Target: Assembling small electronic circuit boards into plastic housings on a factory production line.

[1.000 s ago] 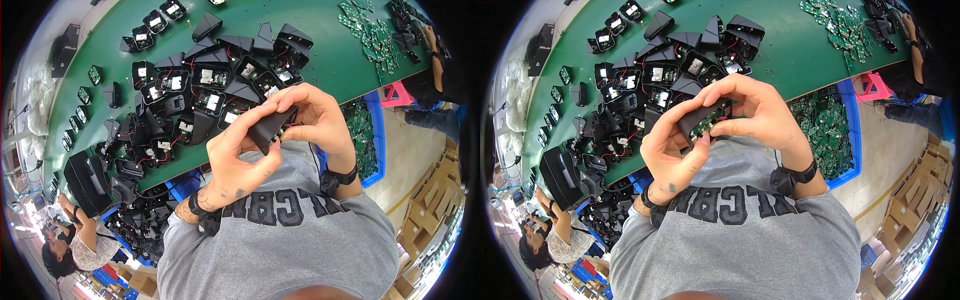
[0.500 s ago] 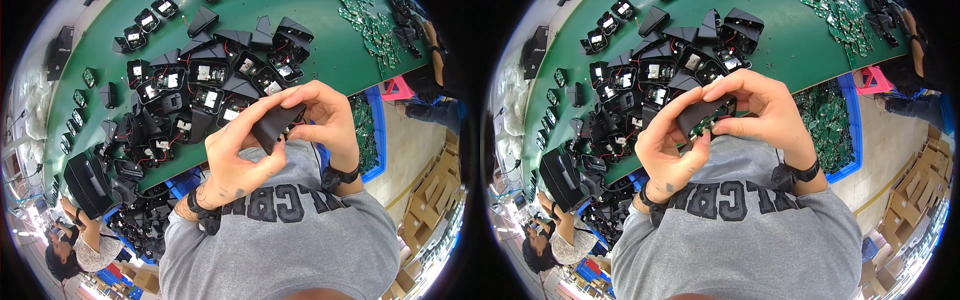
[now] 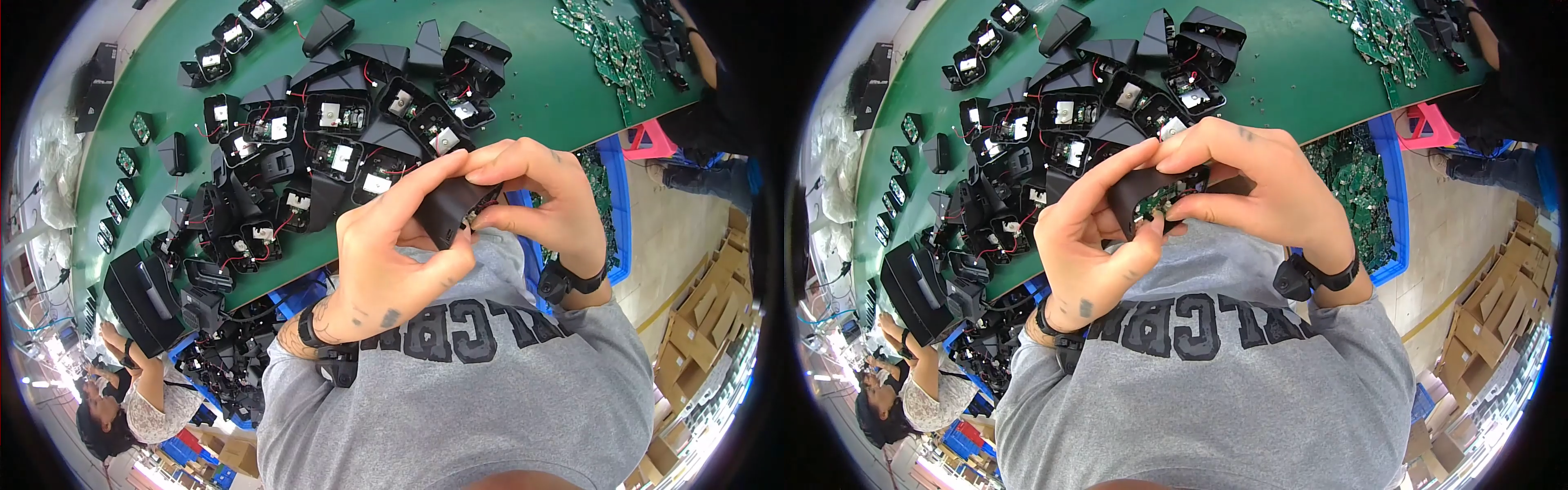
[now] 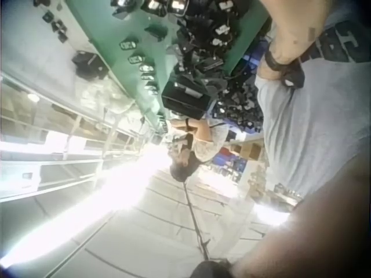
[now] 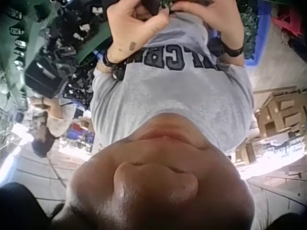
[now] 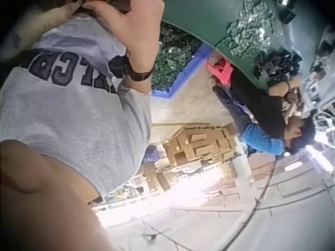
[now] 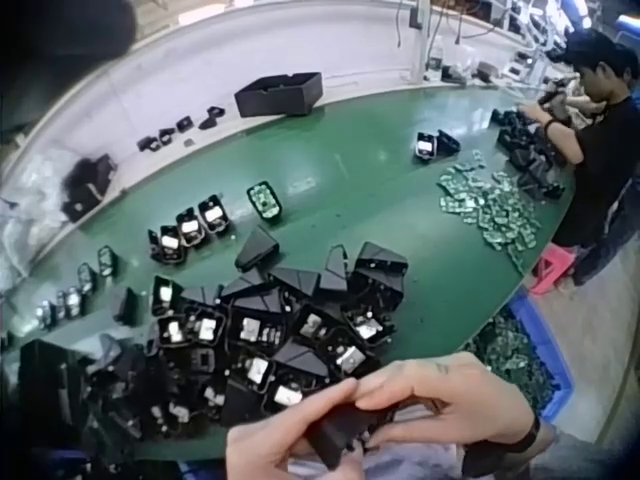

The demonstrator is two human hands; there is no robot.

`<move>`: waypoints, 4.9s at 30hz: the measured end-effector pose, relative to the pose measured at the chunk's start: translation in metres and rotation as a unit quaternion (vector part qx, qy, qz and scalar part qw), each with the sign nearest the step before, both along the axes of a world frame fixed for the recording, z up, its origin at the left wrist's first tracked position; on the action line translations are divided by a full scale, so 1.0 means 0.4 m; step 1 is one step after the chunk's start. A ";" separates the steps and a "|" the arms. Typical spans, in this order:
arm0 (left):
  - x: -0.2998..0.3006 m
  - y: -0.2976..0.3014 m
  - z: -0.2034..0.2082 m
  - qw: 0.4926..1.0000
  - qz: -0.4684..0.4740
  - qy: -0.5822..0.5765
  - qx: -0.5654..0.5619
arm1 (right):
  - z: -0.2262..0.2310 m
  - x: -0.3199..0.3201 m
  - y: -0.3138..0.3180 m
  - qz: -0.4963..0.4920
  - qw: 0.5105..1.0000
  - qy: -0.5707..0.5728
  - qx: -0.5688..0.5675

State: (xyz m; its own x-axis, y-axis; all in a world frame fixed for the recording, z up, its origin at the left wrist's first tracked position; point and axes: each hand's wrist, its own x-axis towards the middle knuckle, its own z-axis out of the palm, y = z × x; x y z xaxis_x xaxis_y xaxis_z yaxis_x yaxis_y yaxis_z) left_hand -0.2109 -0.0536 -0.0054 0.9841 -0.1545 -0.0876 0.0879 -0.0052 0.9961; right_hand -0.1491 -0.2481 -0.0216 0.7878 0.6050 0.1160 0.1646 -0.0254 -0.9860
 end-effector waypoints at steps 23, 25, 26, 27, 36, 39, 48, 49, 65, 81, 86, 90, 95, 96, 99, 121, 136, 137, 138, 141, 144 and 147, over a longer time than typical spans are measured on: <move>0.084 0.060 -0.021 0.931 -0.151 0.270 -0.195 | 0.064 0.064 -0.023 0.076 0.858 -0.503 -0.072; 0.081 0.060 -0.014 0.939 -0.134 0.256 -0.189 | 0.064 0.057 -0.019 0.084 0.848 -0.518 -0.070; 0.079 0.059 -0.009 0.946 -0.119 0.241 -0.184 | 0.064 0.049 -0.008 0.042 0.876 -0.471 -0.097; 0.076 0.054 0.000 0.951 -0.086 0.229 -0.187 | 0.063 0.038 0.002 0.000 0.899 -0.421 -0.123; 0.049 -0.005 -0.061 0.958 0.130 -0.227 0.120 | -0.019 -0.008 0.064 -0.224 0.958 -0.174 -0.033; 0.060 -0.008 -0.062 0.968 0.131 -0.187 0.108 | -0.021 0.000 0.062 -0.212 0.920 -0.321 -0.073; 0.157 0.068 0.008 0.987 -0.012 0.155 -0.040 | 0.003 0.012 0.027 -0.071 0.884 -0.399 -0.234; 0.176 0.074 0.012 0.985 -0.042 0.166 -0.025 | 0.003 0.029 0.012 -0.043 0.883 -0.403 -0.239; 0.770 0.111 -0.129 0.750 -0.048 -0.286 0.595 | -0.233 0.305 -0.198 -0.364 0.736 -0.412 -0.395; 0.484 0.792 -0.062 0.859 0.142 0.222 0.439 | -0.103 0.212 -0.157 -0.263 0.877 -0.266 -0.300; 0.365 0.842 -0.050 0.753 0.313 -0.081 0.573 | -0.084 0.171 -0.156 -0.357 0.866 -0.248 -0.247; 0.251 0.557 0.091 0.819 0.341 -0.178 0.426 | -0.090 0.130 -0.158 -0.418 0.896 -0.075 -0.131; 0.041 0.204 0.045 0.965 0.195 0.088 -0.150 | -0.048 0.101 -0.113 -0.280 0.959 0.046 -0.020; 0.026 0.177 0.003 0.960 0.173 0.086 -0.204 | -0.055 0.106 -0.100 -0.277 0.959 0.056 0.033; 0.038 0.095 -0.064 0.934 0.144 0.145 -0.292 | -0.048 0.109 -0.009 -0.220 0.948 0.161 0.164; 0.004 0.024 -0.059 0.937 0.080 0.126 -0.316 | -0.058 0.006 0.102 -0.137 0.946 0.261 0.134; -0.003 0.015 -0.111 0.946 -0.018 0.045 -0.320 | -0.045 -0.004 0.125 -0.192 0.924 -0.319 -0.084; 0.000 0.015 -0.112 0.944 -0.025 0.040 -0.327 | -0.048 -0.010 0.128 -0.193 0.924 -0.318 -0.085; 0.000 0.015 -0.109 0.944 -0.025 0.041 -0.327 | -0.050 -0.020 0.135 -0.209 0.932 -0.287 -0.076; -0.004 0.014 -0.103 0.924 -0.025 0.038 -0.380 | -0.044 -0.018 0.138 -0.193 0.966 -0.168 -0.032; 0.001 0.016 -0.100 0.953 -0.033 0.003 -0.302 | -0.030 -0.017 0.119 -0.089 0.992 0.091 0.016; -0.001 0.009 -0.107 0.947 -0.047 0.028 -0.316 | -0.035 -0.015 0.104 -0.055 0.983 0.173 0.025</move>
